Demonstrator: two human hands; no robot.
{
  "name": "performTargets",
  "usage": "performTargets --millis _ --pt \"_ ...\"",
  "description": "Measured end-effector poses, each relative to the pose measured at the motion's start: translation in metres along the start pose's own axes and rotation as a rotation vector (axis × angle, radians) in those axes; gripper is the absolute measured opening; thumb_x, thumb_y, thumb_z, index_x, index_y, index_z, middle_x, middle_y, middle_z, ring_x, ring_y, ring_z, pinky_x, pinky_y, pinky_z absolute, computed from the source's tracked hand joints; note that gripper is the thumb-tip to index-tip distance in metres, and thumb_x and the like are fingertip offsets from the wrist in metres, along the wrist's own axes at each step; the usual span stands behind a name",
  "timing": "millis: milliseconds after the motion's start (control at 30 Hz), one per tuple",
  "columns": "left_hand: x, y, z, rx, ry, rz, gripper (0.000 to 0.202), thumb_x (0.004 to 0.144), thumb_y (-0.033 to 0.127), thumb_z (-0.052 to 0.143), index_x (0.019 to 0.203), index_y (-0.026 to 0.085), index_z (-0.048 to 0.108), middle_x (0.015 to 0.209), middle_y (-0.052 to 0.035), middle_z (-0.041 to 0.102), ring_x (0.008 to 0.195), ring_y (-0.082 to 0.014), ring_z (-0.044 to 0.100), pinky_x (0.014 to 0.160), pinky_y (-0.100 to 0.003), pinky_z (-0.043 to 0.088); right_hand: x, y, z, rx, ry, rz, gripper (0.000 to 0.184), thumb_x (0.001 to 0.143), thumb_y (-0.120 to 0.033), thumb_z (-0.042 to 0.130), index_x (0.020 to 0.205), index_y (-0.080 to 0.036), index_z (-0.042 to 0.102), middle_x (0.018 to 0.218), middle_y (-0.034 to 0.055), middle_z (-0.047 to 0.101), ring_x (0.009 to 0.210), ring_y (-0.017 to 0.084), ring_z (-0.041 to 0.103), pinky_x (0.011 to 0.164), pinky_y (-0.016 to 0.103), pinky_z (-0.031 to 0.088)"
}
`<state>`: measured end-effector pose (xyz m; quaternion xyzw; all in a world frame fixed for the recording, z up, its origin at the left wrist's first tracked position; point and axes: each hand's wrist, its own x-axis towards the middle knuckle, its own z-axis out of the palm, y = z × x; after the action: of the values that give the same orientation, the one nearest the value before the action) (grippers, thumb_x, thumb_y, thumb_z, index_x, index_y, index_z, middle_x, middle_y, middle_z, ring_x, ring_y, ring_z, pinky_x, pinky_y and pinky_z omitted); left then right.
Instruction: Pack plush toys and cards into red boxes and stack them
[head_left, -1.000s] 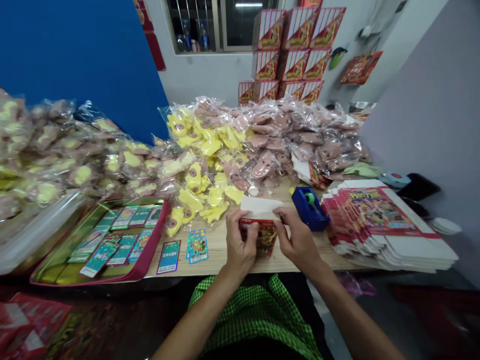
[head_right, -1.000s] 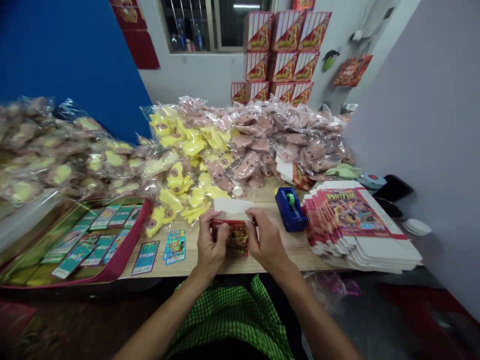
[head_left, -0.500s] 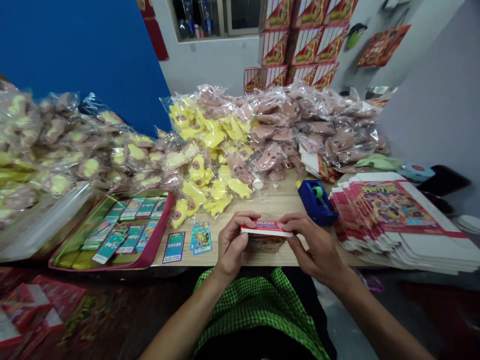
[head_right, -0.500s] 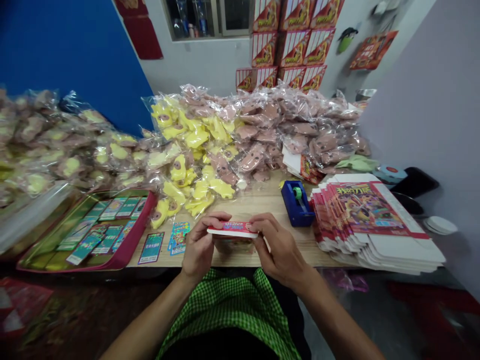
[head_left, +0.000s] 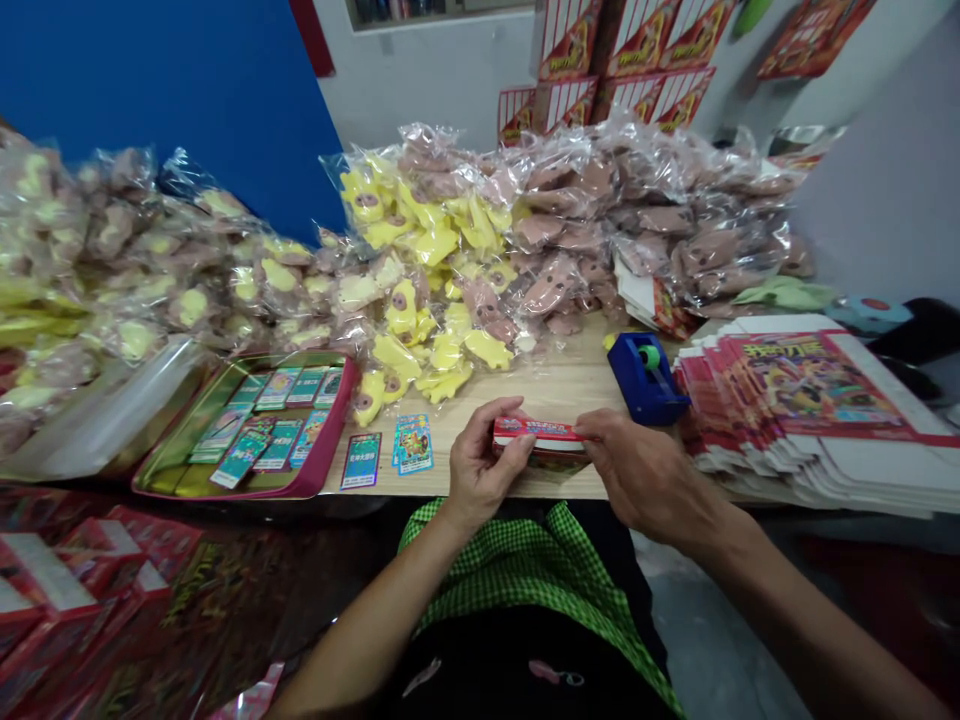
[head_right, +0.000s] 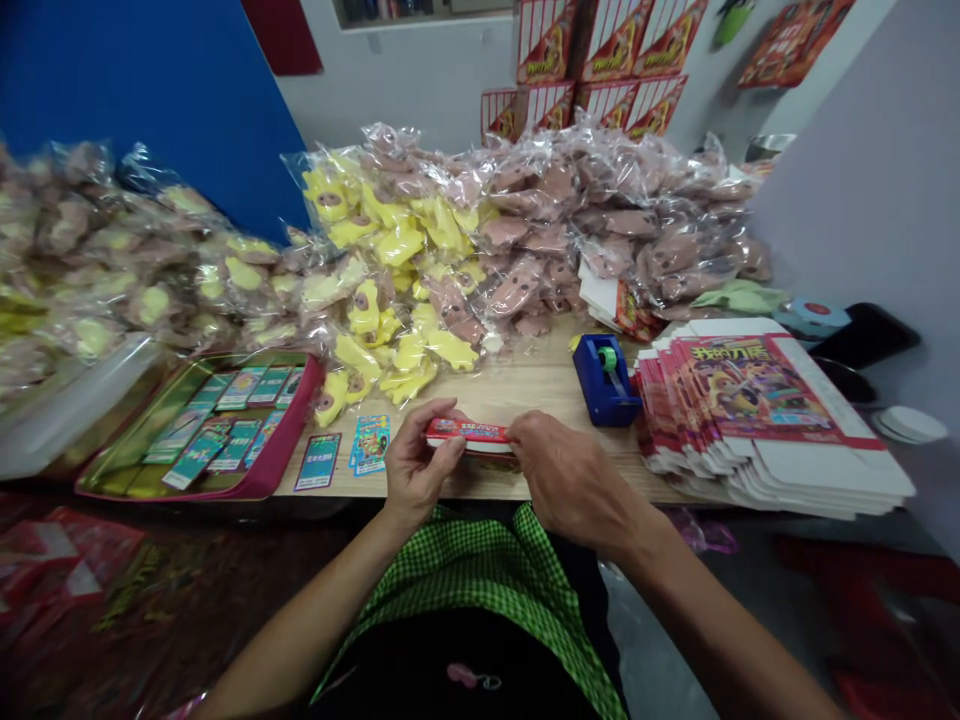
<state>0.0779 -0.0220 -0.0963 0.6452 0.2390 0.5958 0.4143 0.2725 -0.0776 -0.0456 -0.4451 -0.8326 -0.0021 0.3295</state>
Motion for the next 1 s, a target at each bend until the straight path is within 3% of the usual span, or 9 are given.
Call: performTargets --millis 133,233,367,467,567,667,800,900,1000 --pt "0.011 0.002 -0.013 0.047 -0.158 0.145 0.014 0.098 0.022 0.064 0.107 0.022 0.075 0.099 -0.0063 0.071 0.092 -0.0172 0.067 0.079 -0.03 0.056 -0.003 0.003 -0.005 -0.005 -0.04 -0.04 0.018 0.098 -0.008 0.044 0.104 -0.021 0.054 0.099 0.0103 0.067 0.095 0.026 0.069 0.076 0.038 0.059" --pt "0.02 -0.001 -0.03 0.101 -0.303 0.236 0.019 0.1 0.027 0.063 0.114 0.024 0.076 0.106 -0.0078 0.072 0.095 -0.0174 0.07 0.08 -0.032 0.059 -0.005 0.002 -0.006 -0.008 -0.047 -0.077 0.018 0.098 -0.009 0.045 0.109 -0.021 0.052 0.11 0.0142 0.068 0.106 0.028 0.068 0.081 0.041 0.061" --pt "0.029 0.0 -0.049 0.299 -0.456 0.366 0.032 0.094 0.036 0.072 0.126 0.031 0.071 0.127 -0.0092 0.07 0.108 -0.0207 0.071 0.087 -0.038 0.062 -0.008 0.0 0.001 -0.046 0.04 -0.115 0.026 0.095 -0.003 0.045 0.111 -0.021 0.053 0.111 0.0135 0.068 0.103 0.025 0.067 0.081 0.04 0.062" --pt "0.032 0.007 -0.048 0.43 -0.503 0.463 0.035 0.094 0.027 0.072 0.129 0.032 0.068 0.133 -0.0098 0.068 0.11 -0.0214 0.07 0.088 -0.04 0.064 -0.009 -0.005 0.004 -0.096 0.071 -0.125 0.029 0.093 0.001 0.043 0.111 -0.018 0.055 0.115 0.0151 0.067 0.104 0.024 0.066 0.085 0.039 0.062" --pt "0.034 0.015 -0.041 0.472 -0.509 0.525 0.031 0.098 0.018 0.063 0.127 0.027 0.07 0.121 -0.0103 0.072 0.103 -0.02 0.072 0.083 -0.036 0.064 -0.011 -0.009 0.002 -0.055 0.066 -0.091 0.032 0.094 0.001 0.04 0.115 -0.017 0.056 0.116 0.015 0.066 0.111 0.023 0.065 0.091 0.039 0.06" --pt "0.036 0.018 -0.041 0.557 -0.424 0.523 0.026 0.098 0.014 0.062 0.12 0.022 0.072 0.117 -0.0099 0.073 0.1 -0.0184 0.072 0.082 -0.031 0.064 -0.018 0.0 0.001 -0.023 0.101 0.095 0.033 0.098 -0.008 0.044 0.128 -0.019 0.053 0.131 0.0156 0.061 0.126 0.025 0.058 0.103 0.044 0.055" --pt "0.042 0.013 -0.049 0.664 -0.252 0.478 0.025 0.093 0.01 0.068 0.116 0.02 0.074 0.114 -0.0077 0.074 0.099 -0.0166 0.073 0.085 -0.027 0.063 -0.031 0.037 0.009 -0.417 0.196 0.597 0.048 0.092 -0.009 0.047 0.14 -0.007 0.046 0.141 0.0256 0.052 0.139 0.037 0.044 0.113 0.059 0.041" --pt "0.042 0.008 -0.05 0.64 -0.247 0.458 0.022 0.094 0.011 0.069 0.113 0.02 0.075 0.11 -0.0069 0.074 0.097 -0.0163 0.074 0.085 -0.027 0.063 -0.03 0.065 0.021 -0.637 0.039 0.931 0.054 0.088 -0.006 0.046 0.142 0.001 0.045 0.133 0.0336 0.054 0.127 0.045 0.05 0.1 0.061 0.045" --pt "0.039 0.005 -0.047 0.603 -0.256 0.438 0.022 0.094 0.011 0.068 0.114 0.02 0.075 0.108 -0.0067 0.073 0.096 -0.0158 0.073 0.083 -0.026 0.064 -0.019 0.08 0.029 -0.636 -0.04 1.004 0.056 0.088 -0.004 0.044 0.143 0.002 0.046 0.117 0.0305 0.061 0.114 0.042 0.056 0.095 0.055 0.047"
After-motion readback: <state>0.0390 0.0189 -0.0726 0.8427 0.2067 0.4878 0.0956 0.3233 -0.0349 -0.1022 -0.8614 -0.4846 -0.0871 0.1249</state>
